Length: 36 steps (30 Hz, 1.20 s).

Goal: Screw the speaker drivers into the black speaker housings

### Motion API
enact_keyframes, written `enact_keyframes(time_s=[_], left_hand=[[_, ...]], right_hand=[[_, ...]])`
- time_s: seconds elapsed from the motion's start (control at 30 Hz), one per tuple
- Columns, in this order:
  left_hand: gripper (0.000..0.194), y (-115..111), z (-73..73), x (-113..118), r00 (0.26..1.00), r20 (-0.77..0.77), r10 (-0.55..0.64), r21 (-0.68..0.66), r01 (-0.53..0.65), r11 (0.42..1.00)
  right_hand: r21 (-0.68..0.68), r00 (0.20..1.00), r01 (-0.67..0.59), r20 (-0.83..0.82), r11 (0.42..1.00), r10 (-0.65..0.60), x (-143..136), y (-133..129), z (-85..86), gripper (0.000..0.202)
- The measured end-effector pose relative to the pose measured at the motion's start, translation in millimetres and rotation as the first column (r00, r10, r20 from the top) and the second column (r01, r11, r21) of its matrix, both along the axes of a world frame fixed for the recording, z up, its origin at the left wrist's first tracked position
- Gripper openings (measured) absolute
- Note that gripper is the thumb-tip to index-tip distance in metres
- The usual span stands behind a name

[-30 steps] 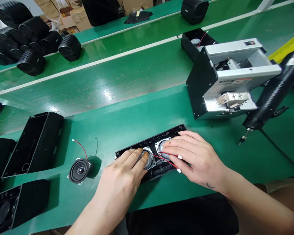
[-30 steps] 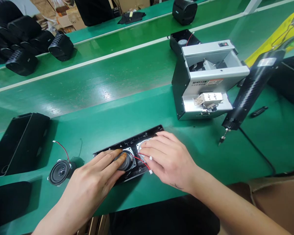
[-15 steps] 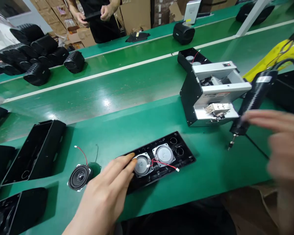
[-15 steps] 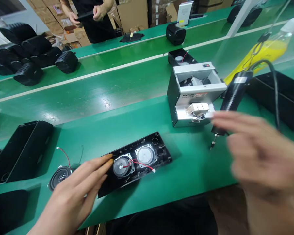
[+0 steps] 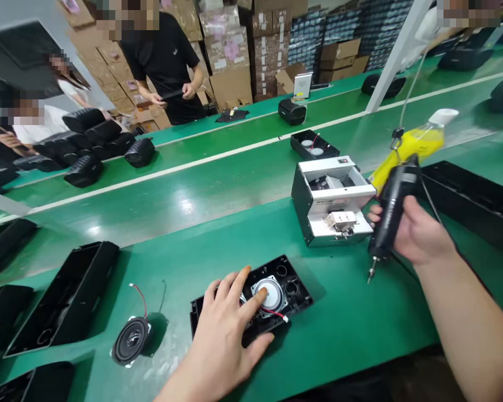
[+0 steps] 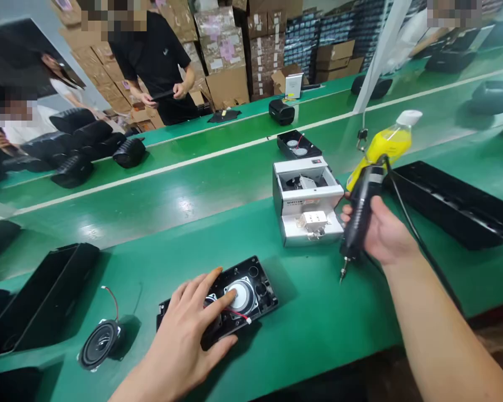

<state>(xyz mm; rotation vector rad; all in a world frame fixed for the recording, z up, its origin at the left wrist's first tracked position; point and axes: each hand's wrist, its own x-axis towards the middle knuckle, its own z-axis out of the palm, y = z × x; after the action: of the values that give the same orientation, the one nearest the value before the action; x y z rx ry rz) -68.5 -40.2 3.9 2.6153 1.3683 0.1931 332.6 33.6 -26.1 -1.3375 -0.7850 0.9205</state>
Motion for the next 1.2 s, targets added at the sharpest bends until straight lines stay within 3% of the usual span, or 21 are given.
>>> enact_keyframes(time_s=[0.13, 0.3, 0.37, 0.53, 0.63, 0.7, 0.83, 0.93, 1.2], left_hand=[[0.055, 2, -0.9, -4, 1.000, 0.018, 0.011, -0.026, -0.010, 1.000], [0.053, 12, -4.1, -2, 0.995, 0.000, -0.102, 0.049, 0.102, 0.994], [0.054, 17, -4.5, 5, 0.987, -0.003, -0.162, 0.048, 0.162, 0.986], [0.051, 26, -4.9, 27, 0.972, 0.008, -0.235, 0.030, 0.234, 0.972], [0.051, 28, -8.0, 29, 0.969, 0.019, -0.248, 0.056, 0.247, 0.967], [0.051, 29, -10.7, 27, 0.966, 0.026, -0.256, 0.085, 0.253, 0.964], [0.051, 30, -14.7, 24, 0.962, 0.043, -0.271, 0.116, 0.265, 0.957], [0.051, 31, -16.4, 24, 0.960, 0.055, -0.274, 0.123, 0.266, 0.956], [0.051, 32, -18.2, 24, 0.958, 0.074, -0.277, 0.122, 0.267, 0.956]], right_hand=[[0.291, 0.973, -0.004, -0.221, 0.957, 0.071, 8, -19, 11.5, 0.042], [0.502, 0.978, 0.101, -0.206, 0.859, 0.006, 15, -30, 34.9, 0.049], [0.535, 0.982, 0.073, -0.188, 0.842, 0.034, 10, -30, 54.5, 0.045], [0.578, 0.945, -0.182, -0.121, 0.796, 0.304, -19, -22, 118.0, 0.059], [0.721, 0.982, -0.115, -0.021, 0.684, 0.188, -42, -8, 136.2, 0.060], [0.783, 0.994, -0.090, 0.028, 0.615, 0.110, -56, 3, 133.8, 0.058], [0.819, 0.995, -0.097, 0.096, 0.566, 0.031, -74, 24, 110.9, 0.058], [0.809, 0.993, -0.094, 0.114, 0.581, 0.002, -80, 31, 97.6, 0.061], [0.775, 0.988, -0.108, 0.155, 0.623, -0.021, -88, 37, 82.1, 0.066]])
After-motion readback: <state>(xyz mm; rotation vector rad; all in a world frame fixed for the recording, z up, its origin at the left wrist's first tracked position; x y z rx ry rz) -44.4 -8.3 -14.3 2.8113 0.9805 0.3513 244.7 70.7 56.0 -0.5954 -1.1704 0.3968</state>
